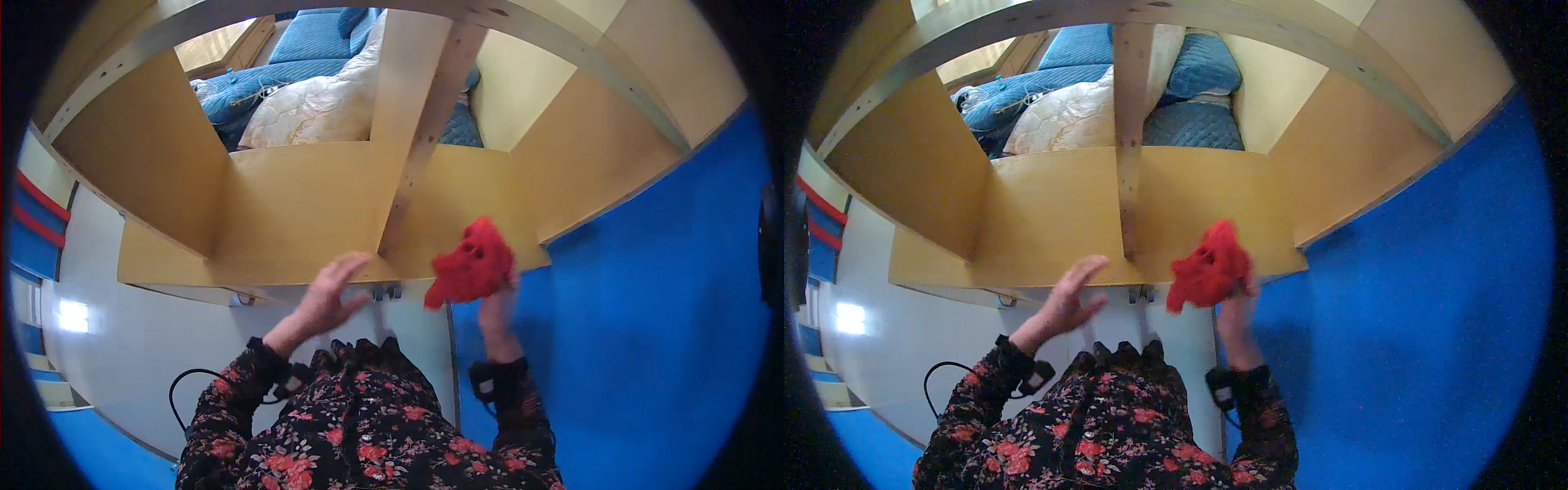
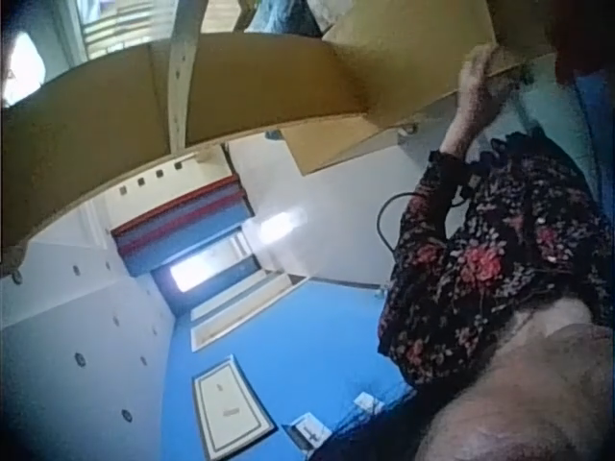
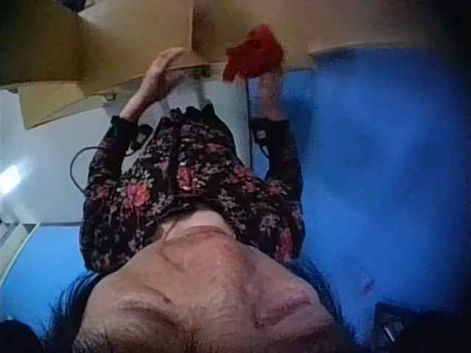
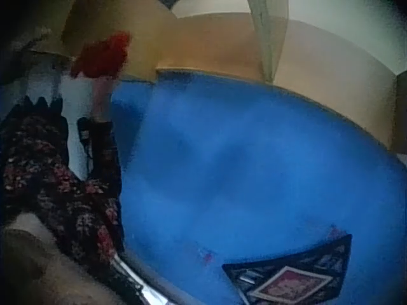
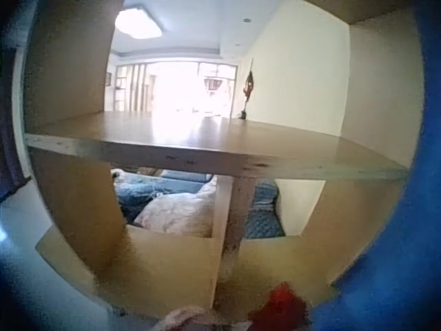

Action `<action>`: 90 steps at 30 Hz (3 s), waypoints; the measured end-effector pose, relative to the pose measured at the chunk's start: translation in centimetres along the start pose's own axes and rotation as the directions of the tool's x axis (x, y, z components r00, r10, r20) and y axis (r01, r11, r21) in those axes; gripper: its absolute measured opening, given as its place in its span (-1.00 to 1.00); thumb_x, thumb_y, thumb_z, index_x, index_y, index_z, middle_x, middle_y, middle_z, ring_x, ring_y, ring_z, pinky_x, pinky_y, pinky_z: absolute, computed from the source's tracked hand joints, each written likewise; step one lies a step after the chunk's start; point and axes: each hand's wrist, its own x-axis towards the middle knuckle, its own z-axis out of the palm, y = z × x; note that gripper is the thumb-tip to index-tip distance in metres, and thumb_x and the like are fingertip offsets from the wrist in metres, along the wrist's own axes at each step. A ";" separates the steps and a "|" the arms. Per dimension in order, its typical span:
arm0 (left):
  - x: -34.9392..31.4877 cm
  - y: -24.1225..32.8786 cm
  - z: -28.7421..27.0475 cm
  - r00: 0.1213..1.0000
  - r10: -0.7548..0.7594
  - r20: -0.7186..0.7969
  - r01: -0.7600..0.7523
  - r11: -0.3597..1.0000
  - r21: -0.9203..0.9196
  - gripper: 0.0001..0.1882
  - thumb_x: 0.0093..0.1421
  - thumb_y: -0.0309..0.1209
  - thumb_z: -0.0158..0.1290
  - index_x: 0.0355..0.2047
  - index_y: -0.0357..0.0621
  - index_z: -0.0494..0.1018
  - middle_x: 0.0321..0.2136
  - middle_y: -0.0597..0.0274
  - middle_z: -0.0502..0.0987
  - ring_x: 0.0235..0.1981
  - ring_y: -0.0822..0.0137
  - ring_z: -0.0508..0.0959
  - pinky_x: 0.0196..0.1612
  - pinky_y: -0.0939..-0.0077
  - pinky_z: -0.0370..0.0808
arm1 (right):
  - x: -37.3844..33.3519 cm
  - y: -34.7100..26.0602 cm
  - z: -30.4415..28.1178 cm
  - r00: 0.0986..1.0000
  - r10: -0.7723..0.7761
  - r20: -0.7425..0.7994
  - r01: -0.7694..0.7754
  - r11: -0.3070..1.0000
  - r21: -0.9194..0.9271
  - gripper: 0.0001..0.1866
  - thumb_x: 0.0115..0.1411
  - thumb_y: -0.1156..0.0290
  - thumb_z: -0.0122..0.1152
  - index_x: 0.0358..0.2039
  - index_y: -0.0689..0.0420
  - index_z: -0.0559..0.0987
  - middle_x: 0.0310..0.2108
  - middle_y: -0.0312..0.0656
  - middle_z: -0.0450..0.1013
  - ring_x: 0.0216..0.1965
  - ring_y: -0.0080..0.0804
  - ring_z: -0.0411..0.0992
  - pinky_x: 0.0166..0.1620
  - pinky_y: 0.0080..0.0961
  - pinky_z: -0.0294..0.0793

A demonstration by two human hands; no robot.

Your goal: Wiping a wooden shelving unit with a red cloth.

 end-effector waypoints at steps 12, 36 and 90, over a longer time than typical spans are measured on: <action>-2.1 -13.3 -1.2 0.802 -0.242 -0.546 0.526 0.719 0.454 -0.53 0.06 -0.37 0.01 0.02 -0.13 0.29 0.06 0.05 0.30 0.17 0.06 0.20 0.19 0.14 0.10 | 6.8 4.6 1.9 0.856 -0.091 0.509 0.515 0.046 -0.856 -0.46 -0.01 0.09 0.18 0.01 -0.07 0.40 0.08 -0.09 0.22 0.09 -0.07 0.17 0.06 -0.07 0.19; -2.0 -12.0 -0.8 0.858 -0.254 -0.447 0.494 0.645 0.583 -0.58 0.05 -0.33 -0.02 -0.06 -0.17 0.34 0.05 0.02 0.30 0.17 0.07 0.21 0.17 0.17 0.11 | 9.3 9.2 0.4 0.837 0.056 0.544 0.547 -0.106 -0.831 -0.55 0.07 0.12 0.05 0.00 -0.10 0.40 0.07 -0.21 0.23 0.12 -0.21 0.14 0.06 -0.10 0.15; -0.6 -9.5 -1.1 0.833 -0.273 -0.482 0.534 0.629 0.565 -0.62 0.01 -0.36 -0.02 -0.11 -0.14 0.35 0.03 0.04 0.31 0.15 0.05 0.23 0.14 0.16 0.14 | 17.4 11.7 3.5 0.637 0.023 0.771 0.767 -0.126 -0.630 -0.54 0.03 0.07 0.10 -0.04 -0.13 0.41 -0.04 -0.24 0.30 0.02 -0.19 0.19 -0.03 -0.10 0.21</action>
